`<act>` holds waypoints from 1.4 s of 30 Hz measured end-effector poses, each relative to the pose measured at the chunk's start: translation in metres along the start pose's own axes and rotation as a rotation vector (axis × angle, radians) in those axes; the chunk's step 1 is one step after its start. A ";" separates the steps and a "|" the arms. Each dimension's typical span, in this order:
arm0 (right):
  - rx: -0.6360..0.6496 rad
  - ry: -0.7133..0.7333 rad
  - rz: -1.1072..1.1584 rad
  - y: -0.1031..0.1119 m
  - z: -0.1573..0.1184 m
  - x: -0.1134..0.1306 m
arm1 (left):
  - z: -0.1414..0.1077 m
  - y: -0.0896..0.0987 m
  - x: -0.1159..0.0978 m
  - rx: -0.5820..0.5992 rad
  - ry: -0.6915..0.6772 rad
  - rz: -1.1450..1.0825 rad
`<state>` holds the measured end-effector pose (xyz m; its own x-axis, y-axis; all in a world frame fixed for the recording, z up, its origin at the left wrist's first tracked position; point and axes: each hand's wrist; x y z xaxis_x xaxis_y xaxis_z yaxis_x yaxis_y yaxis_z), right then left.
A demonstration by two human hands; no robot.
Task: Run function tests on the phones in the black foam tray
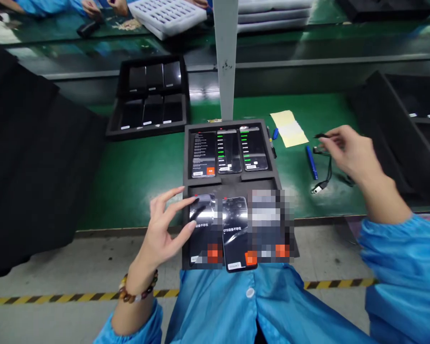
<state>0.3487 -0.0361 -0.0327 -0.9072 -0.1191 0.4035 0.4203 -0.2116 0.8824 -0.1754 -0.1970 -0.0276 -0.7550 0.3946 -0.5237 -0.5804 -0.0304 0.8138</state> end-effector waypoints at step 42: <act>0.375 0.294 0.204 -0.012 -0.277 0.142 | 0.144 -0.104 -0.097 0.597 -0.206 -0.048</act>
<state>0.2205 -0.3186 -0.0534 -0.7410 -0.4006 0.5389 0.5031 0.2005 0.8407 0.0025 -0.0998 -0.0249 -0.6239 0.5532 -0.5520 -0.2970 0.4854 0.8223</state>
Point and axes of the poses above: each hand's wrist, its own z-axis towards the middle knuckle, its own y-axis out of the back of the hand, x = y × z, and after that the axes turned 1 degree about z, right-handed
